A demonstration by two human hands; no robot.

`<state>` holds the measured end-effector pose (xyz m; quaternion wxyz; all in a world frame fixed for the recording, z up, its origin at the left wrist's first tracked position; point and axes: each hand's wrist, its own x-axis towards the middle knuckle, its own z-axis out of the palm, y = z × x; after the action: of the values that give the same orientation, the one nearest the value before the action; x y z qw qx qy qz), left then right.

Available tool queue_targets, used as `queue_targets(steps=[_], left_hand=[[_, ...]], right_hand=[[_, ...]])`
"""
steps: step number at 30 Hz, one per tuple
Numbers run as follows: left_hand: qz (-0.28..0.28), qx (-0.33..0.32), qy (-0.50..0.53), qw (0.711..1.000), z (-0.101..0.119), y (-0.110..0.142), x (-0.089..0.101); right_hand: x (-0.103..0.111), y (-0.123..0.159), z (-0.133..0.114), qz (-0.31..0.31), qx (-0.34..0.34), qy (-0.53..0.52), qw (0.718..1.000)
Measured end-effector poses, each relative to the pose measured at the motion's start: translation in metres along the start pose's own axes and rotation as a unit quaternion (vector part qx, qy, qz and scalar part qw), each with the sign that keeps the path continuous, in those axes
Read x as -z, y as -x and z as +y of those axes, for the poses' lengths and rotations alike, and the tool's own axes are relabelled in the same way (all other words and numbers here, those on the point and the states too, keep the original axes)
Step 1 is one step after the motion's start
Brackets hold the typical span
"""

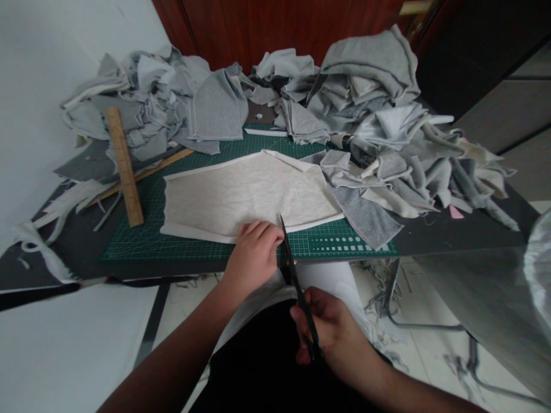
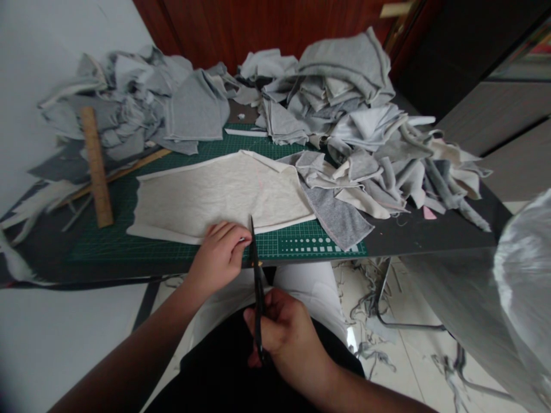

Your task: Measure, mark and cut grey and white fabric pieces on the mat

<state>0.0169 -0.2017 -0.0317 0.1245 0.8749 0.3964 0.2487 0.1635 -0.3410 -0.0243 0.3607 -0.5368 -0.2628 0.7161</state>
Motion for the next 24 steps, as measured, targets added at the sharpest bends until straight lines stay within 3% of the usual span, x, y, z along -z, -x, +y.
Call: queue_targets(steps=[24], left_hand=[[-0.008,0.023,0.022,0.999,-0.001,-0.001,0.002]], right_hand=[[0.0,-0.017,-0.013,0.001,0.028,0.025,0.999]])
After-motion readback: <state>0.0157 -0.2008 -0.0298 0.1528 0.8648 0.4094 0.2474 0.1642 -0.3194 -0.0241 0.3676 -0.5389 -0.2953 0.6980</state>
